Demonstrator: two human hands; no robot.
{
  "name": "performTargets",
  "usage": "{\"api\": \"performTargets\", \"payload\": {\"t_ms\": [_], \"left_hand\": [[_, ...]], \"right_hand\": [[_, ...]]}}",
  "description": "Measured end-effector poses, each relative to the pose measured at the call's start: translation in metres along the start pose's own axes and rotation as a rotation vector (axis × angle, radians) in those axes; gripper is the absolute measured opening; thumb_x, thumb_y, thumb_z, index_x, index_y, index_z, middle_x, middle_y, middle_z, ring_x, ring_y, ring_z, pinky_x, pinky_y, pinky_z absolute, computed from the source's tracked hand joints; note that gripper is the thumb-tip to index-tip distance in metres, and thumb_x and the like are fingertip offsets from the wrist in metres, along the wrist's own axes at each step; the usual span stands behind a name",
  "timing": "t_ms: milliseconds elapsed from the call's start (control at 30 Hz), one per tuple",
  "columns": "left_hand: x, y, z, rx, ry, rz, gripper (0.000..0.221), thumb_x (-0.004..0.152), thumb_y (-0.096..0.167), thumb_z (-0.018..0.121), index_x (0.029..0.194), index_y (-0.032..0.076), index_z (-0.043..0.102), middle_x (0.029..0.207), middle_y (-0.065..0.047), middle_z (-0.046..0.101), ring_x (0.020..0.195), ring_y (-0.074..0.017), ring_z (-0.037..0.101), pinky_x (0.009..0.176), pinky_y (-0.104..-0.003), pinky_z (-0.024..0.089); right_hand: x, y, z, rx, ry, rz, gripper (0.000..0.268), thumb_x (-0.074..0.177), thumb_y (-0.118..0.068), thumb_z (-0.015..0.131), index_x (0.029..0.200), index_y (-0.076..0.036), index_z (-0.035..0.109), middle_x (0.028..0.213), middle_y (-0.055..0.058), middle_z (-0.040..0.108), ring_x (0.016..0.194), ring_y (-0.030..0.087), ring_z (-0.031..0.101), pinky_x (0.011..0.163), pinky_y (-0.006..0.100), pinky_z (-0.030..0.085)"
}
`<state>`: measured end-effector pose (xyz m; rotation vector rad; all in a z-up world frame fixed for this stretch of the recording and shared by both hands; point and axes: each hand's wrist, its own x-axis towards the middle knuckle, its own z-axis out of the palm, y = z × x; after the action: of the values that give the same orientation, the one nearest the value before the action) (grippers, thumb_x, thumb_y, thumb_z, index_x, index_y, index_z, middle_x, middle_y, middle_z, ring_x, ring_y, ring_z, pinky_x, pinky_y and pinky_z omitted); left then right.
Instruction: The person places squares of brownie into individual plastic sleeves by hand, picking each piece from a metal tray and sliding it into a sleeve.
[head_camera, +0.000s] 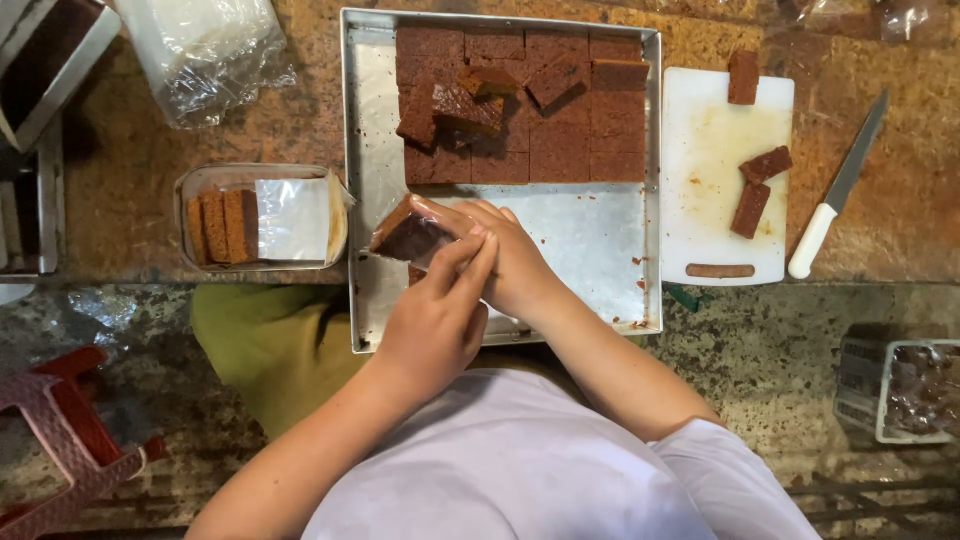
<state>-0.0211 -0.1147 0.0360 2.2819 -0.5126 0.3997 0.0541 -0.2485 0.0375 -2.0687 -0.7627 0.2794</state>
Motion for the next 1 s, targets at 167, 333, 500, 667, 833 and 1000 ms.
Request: {"api": "performTargets", "payload": {"t_ms": [167, 333, 500, 667, 833, 1000], "left_hand": [[0.001, -0.033, -0.04, -0.229, 0.088, -0.106, 0.047, 0.085, 0.004, 0.071, 0.132, 0.01, 0.067, 0.127, -0.007, 0.064, 0.119, -0.0323, 0.067, 0.094, -0.041, 0.057], [-0.001, -0.046, -0.052, -0.505, -0.209, -0.565, 0.049, 0.087, 0.026, 0.08, 0.13, 0.01, 0.064, 0.102, -0.021, 0.073, 0.1, -0.0447, 0.072, 0.081, -0.053, 0.058], [-0.041, -0.072, 0.005, -1.03, 0.035, -0.888, 0.032, 0.087, 0.005, 0.08, 0.113, 0.005, 0.061, 0.088, -0.003, 0.062, 0.077, -0.0138, 0.068, 0.064, -0.028, 0.061], [-0.018, -0.064, -0.009, -1.122, -0.153, -0.936, 0.04, 0.087, 0.01, 0.076, 0.124, 0.002, 0.063, 0.1, -0.007, 0.068, 0.088, -0.0167, 0.068, 0.077, -0.034, 0.063], [-0.001, -0.047, -0.022, -0.74, -0.207, -0.76, 0.025, 0.104, 0.023, 0.06, 0.107, 0.011, 0.082, 0.087, -0.006, 0.079, 0.09, -0.0136, 0.065, 0.087, -0.041, 0.058], [0.004, -0.029, -0.009, -0.439, -0.24, -0.361, 0.027, 0.106, 0.03, 0.053, 0.093, 0.017, 0.072, 0.077, -0.005, 0.07, 0.081, -0.0316, 0.073, 0.075, -0.04, 0.058]], "right_hand": [[-0.011, 0.01, -0.014, 0.158, -0.022, -0.08, 0.022, 0.099, -0.014, 0.056, 0.113, -0.016, 0.072, 0.102, 0.0, 0.065, 0.094, 0.024, 0.053, 0.087, 0.034, 0.044], [-0.021, 0.015, -0.023, 0.324, 0.005, -0.138, 0.03, 0.095, -0.006, 0.068, 0.124, -0.014, 0.073, 0.091, 0.007, 0.068, 0.089, 0.024, 0.057, 0.089, 0.038, 0.048], [-0.035, 0.037, -0.004, 0.678, 0.194, 0.09, 0.036, 0.105, -0.034, 0.056, 0.122, -0.009, 0.074, 0.11, 0.015, 0.075, 0.106, 0.025, 0.065, 0.098, 0.039, 0.048], [-0.04, 0.019, -0.004, 0.475, 0.055, 0.048, 0.053, 0.085, -0.016, 0.084, 0.135, -0.008, 0.067, 0.12, 0.01, 0.07, 0.11, 0.024, 0.065, 0.097, 0.039, 0.051], [-0.036, 0.002, -0.016, 0.38, -0.136, 0.008, 0.041, 0.087, -0.007, 0.076, 0.128, -0.007, 0.07, 0.101, 0.016, 0.07, 0.092, 0.031, 0.066, 0.083, 0.045, 0.054], [-0.048, -0.004, 0.019, 0.382, -0.48, 0.088, 0.019, 0.093, -0.012, 0.06, 0.098, -0.001, 0.075, 0.079, 0.02, 0.069, 0.071, 0.039, 0.065, 0.067, 0.047, 0.054]]}}
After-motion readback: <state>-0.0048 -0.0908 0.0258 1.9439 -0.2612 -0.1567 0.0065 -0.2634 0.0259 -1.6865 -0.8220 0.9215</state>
